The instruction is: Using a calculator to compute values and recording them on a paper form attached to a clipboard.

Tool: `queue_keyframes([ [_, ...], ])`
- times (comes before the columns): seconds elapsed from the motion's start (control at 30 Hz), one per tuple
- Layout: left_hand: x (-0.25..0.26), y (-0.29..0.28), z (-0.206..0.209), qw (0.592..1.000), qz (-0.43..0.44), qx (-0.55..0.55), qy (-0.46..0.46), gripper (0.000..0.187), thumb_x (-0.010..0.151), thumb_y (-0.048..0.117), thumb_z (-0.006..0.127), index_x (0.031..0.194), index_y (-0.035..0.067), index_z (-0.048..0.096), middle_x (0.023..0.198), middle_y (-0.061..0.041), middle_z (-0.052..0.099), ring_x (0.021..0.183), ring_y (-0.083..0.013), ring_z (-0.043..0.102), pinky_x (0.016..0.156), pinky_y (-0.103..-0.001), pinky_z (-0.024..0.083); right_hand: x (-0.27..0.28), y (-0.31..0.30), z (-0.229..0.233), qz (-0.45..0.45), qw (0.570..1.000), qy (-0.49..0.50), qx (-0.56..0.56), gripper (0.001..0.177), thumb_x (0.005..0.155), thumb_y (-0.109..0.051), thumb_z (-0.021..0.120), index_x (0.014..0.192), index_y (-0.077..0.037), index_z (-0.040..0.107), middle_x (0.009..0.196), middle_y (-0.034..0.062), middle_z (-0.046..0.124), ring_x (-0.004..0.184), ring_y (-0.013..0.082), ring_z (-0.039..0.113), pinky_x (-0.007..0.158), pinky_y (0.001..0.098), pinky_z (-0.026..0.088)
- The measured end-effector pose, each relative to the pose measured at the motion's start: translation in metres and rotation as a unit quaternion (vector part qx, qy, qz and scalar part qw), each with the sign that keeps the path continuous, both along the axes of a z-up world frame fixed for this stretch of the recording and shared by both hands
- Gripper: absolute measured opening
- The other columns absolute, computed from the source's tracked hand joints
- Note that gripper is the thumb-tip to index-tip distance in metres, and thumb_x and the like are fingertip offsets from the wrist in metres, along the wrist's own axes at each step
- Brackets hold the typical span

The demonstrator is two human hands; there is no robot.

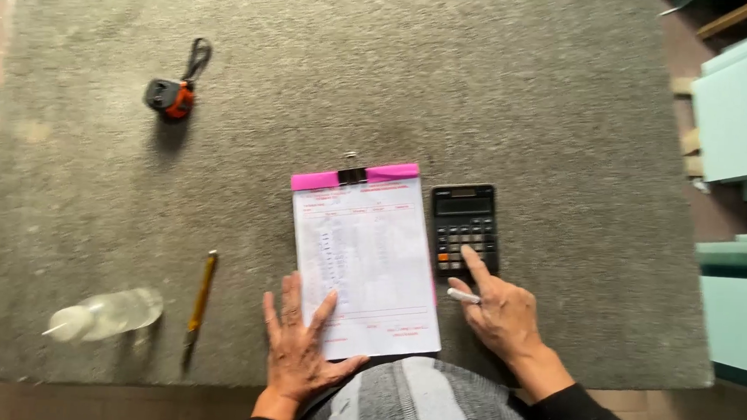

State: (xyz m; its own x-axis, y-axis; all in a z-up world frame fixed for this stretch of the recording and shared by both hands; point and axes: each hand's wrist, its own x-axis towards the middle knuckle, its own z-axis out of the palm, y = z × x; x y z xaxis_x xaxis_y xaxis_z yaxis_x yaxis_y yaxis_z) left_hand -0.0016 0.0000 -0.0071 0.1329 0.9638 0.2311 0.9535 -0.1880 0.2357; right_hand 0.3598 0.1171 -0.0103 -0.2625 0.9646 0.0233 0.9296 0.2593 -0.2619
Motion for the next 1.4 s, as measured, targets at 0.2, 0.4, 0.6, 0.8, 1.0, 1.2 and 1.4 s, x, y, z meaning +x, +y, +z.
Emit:
queue_keyframes([
  [0.2, -0.004, -0.002, 0.001, 1.000, -0.005, -0.002, -0.011, 0.131, 0.074, 0.101, 0.074, 0.176, 0.033, 0.030, 0.186, -0.034, 0.010, 0.174, -0.0546, 0.015, 0.136, -0.081, 0.013, -0.003, 0.002, 0.010, -0.026, 0.998, -0.015, -0.060, 0.072, 0.102, -0.062, 0.064, 0.168, -0.033, 0.055, 0.062, 0.0037, 0.069, 0.053, 0.0297, 0.067, 0.054, 0.0493, 0.056],
  [0.4, -0.001, -0.001, 0.004, 1.000, -0.009, -0.013, -0.027, 0.131, 0.073, 0.101, 0.075, 0.176, 0.034, 0.031, 0.186, -0.035, 0.005, 0.174, -0.0544, 0.012, 0.136, -0.080, 0.011, 0.013, -0.005, 0.016, -0.074, 0.994, 0.000, -0.082, 0.076, 0.103, -0.062, 0.059, 0.170, -0.026, 0.053, 0.052, 0.0085, 0.064, 0.044, 0.0294, 0.065, 0.056, 0.0498, 0.060],
  [0.6, -0.005, -0.004, 0.003, 1.000, -0.005, -0.019, -0.005, 0.126, 0.074, 0.102, 0.071, 0.175, 0.036, 0.034, 0.184, -0.038, 0.013, 0.173, -0.0538, 0.016, 0.137, -0.077, 0.012, 0.017, -0.009, 0.015, -0.138, 0.987, 0.006, -0.082, 0.072, 0.101, -0.058, 0.067, 0.166, -0.029, 0.058, 0.050, 0.0106, 0.059, 0.045, 0.0333, 0.060, 0.059, 0.0502, 0.054],
  [0.8, 0.002, 0.000, 0.005, 1.000, 0.002, -0.021, 0.006, 0.129, 0.073, 0.103, 0.064, 0.178, 0.037, 0.026, 0.186, -0.037, 0.006, 0.176, -0.0495, 0.008, 0.137, -0.075, 0.010, 0.021, 0.004, 0.013, -0.089, 0.994, 0.044, -0.038, 0.070, 0.106, -0.058, 0.060, 0.165, -0.020, 0.058, 0.046, -0.0007, 0.047, 0.037, 0.0187, 0.045, 0.045, 0.0418, 0.048],
  [1.0, 0.001, 0.000, 0.005, 1.000, 0.003, -0.019, 0.010, 0.130, 0.074, 0.102, 0.064, 0.178, 0.036, 0.023, 0.186, -0.037, 0.003, 0.176, -0.0489, 0.007, 0.137, -0.074, 0.010, 0.013, 0.015, 0.012, -0.087, 0.993, -0.007, -0.080, 0.072, 0.106, -0.059, 0.060, 0.171, -0.029, 0.050, 0.062, 0.0090, 0.071, 0.052, 0.0324, 0.068, 0.056, 0.0525, 0.058],
  [1.2, 0.001, 0.001, 0.004, 1.000, 0.007, -0.008, 0.007, 0.134, 0.073, 0.104, 0.063, 0.179, 0.031, 0.022, 0.186, -0.037, 0.007, 0.175, -0.0511, 0.010, 0.138, -0.074, 0.011, 0.008, 0.002, 0.015, -0.024, 0.998, 0.063, 0.000, 0.063, 0.106, -0.053, 0.065, 0.161, -0.023, 0.062, 0.059, 0.0007, 0.063, 0.044, 0.0224, 0.059, 0.046, 0.0438, 0.049],
  [1.4, 0.002, 0.000, 0.003, 1.000, 0.016, -0.016, 0.005, 0.142, 0.071, 0.106, 0.064, 0.179, 0.025, 0.022, 0.186, -0.034, 0.009, 0.175, -0.0496, 0.011, 0.139, -0.073, 0.012, 0.003, -0.012, 0.006, 0.003, 0.999, 0.051, -0.006, 0.063, 0.104, -0.048, 0.073, 0.162, -0.028, 0.060, 0.062, -0.0013, 0.067, 0.048, 0.0238, 0.063, 0.050, 0.0455, 0.053],
])
